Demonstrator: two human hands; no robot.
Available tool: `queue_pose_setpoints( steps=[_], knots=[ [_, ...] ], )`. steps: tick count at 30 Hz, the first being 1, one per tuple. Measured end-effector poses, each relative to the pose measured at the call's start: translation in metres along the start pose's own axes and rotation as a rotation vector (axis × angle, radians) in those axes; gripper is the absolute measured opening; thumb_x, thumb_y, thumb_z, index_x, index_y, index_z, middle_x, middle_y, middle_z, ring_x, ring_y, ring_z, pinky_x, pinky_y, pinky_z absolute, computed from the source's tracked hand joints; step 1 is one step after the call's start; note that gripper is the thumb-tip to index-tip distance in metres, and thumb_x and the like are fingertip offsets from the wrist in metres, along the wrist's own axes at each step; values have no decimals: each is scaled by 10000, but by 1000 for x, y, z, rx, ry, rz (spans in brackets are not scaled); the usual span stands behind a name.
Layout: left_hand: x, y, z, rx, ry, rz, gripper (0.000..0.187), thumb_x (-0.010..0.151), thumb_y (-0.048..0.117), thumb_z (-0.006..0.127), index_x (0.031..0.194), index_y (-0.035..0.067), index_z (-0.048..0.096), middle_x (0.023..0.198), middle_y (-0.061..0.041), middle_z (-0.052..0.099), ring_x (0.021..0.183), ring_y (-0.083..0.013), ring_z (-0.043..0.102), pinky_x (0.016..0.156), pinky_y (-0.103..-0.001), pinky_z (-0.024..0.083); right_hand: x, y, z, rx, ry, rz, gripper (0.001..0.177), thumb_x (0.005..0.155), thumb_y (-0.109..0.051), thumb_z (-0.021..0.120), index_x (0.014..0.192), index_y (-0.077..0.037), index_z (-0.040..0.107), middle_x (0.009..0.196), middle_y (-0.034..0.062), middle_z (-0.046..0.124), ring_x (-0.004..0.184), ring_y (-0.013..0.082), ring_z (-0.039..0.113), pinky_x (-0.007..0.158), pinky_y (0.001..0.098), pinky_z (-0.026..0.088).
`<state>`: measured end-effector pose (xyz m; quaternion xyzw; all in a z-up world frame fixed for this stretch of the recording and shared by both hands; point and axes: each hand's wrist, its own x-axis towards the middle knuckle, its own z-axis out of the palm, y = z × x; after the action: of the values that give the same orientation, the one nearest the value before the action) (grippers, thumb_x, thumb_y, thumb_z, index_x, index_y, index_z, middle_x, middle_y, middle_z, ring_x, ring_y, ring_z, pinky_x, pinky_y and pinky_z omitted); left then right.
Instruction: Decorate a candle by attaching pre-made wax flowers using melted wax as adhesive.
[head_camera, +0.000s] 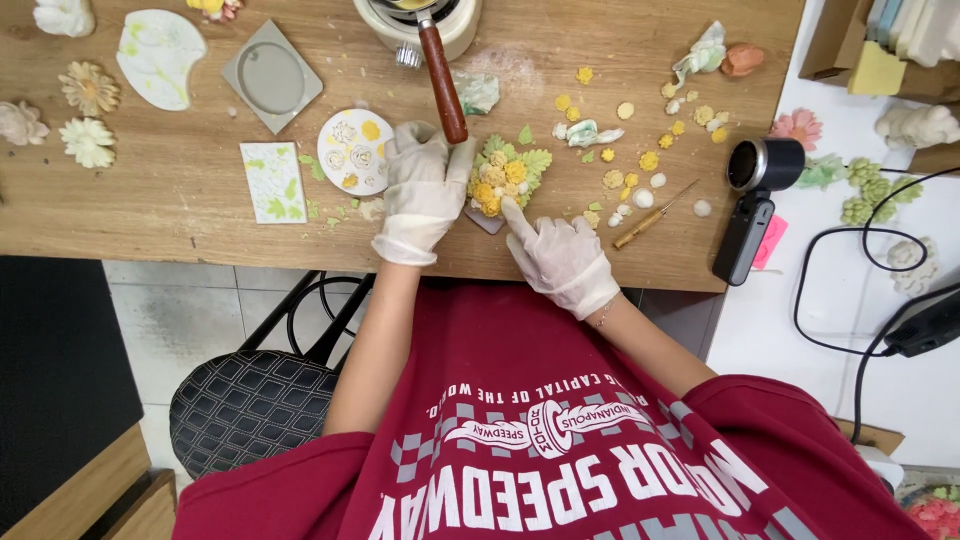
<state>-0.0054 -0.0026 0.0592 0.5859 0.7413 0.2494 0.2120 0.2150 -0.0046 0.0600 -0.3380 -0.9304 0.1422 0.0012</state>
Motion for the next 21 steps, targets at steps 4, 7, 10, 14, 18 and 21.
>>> queue_pose_setpoints(
  steps=[4,7,10,14,18,21],
  knots=[
    [-29,15,-21,-33,17,-172,330,1054,334,586,1015,36,722,1021,-154,608,1078,-291,502,955,-453,385,-40,19,-26,174,127,45,492,982,-220,688,1431,-64,558,635,57,601,556,241,610,602,412,467],
    [-66,18,-33,-287,168,-206,202,1041,194,648,1157,33,686,1098,-93,580,961,-189,546,886,-359,492,-78,54,-21,441,368,314,134,1042,-192,677,1018,-180,545,770,57,649,636,203,652,588,358,505],
    [-105,3,-25,-442,222,-276,136,1018,117,685,1120,30,661,1126,-85,570,909,-115,611,812,-270,565,-99,84,-3,64,378,409,150,1043,-213,679,1139,-121,612,877,81,640,740,276,632,667,410,516],
    [-138,-5,-24,-493,181,-494,188,971,68,719,1152,17,720,1079,-91,658,839,-133,619,740,-269,536,-93,99,6,-417,94,247,356,918,-180,662,1264,-105,689,769,43,568,673,217,600,571,377,470],
    [-150,-10,-20,-571,149,-534,280,998,64,640,1269,17,692,1146,-97,709,944,-141,669,844,-257,554,-91,113,11,-653,24,-9,246,905,-215,719,1129,-134,660,824,3,567,777,164,608,656,349,438],
    [-147,0,-24,-378,172,-449,314,1014,83,637,1320,22,672,1190,-120,694,998,-174,684,887,-276,568,-86,114,-18,-390,105,-1,285,884,-344,722,954,-89,617,744,42,582,709,219,611,641,403,464]
  ],
)
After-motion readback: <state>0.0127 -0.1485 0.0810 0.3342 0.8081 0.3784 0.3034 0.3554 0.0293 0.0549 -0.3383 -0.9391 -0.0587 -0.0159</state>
